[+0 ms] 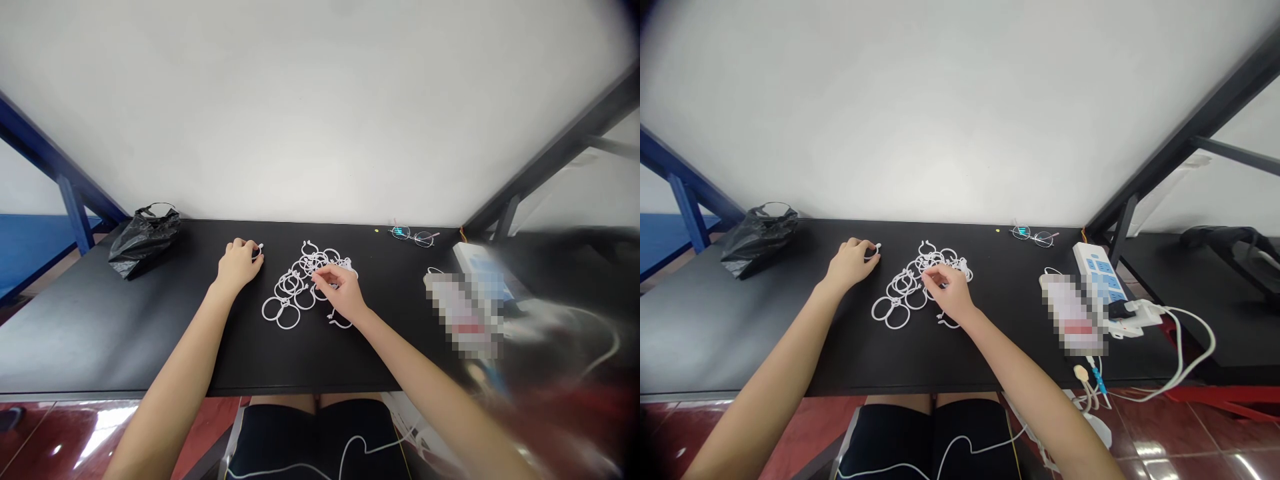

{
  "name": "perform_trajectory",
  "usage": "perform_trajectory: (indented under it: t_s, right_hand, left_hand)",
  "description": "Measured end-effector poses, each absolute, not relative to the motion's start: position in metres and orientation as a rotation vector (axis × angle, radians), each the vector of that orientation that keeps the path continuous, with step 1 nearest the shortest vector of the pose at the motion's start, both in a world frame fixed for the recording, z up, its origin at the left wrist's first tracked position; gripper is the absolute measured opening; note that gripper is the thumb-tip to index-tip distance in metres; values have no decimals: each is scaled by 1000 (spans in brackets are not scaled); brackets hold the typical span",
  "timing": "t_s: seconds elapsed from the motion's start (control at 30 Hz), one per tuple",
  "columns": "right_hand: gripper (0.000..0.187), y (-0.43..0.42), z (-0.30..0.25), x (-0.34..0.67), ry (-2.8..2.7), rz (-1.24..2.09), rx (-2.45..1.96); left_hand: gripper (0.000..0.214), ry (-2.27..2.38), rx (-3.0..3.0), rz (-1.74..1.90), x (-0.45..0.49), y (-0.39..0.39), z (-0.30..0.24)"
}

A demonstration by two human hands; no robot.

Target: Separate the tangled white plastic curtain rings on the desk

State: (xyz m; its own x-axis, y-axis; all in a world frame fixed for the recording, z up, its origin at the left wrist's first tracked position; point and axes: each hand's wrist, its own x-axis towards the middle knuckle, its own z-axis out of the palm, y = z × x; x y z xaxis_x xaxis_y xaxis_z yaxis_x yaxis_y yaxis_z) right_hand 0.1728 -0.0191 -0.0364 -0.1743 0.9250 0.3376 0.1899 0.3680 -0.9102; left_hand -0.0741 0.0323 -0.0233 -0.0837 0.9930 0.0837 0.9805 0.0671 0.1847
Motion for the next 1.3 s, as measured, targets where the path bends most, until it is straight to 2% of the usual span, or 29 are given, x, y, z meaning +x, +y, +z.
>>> perform_trajectory:
  t_s: [0.17,0.27,0.37,0.47,0.67,0.87,1.3]
  right_hand:
    - [15,-19,-38,173,-1619,916,-1013]
    - [15,-19,-38,172,-1620,915,-1013]
    - [14,-20,-37,172,-1619,913,-1010]
    - [13,-19,-37,172,-1618,910,-1012]
    - [12,-18,-38,173,-1621,905,-1003]
    - [11,-19,-35,172,-1627,900,-996]
    - [6,-21,-36,171,-1788,738,-952]
  left_hand:
    - [31,2240,2066,371,-76,33,-24]
    - [29,2224,2106,634,-75,35,-24]
    - [26,2001,2114,999,-71,37,-22]
    - [27,1657,2054,1135,-62,36,-19]
    - [34,1169,1945,830,-45,26,-16]
    - [41,1032,1942,573,-40,21,-15]
    - [21,1001,2000,646,-38,25,-25]
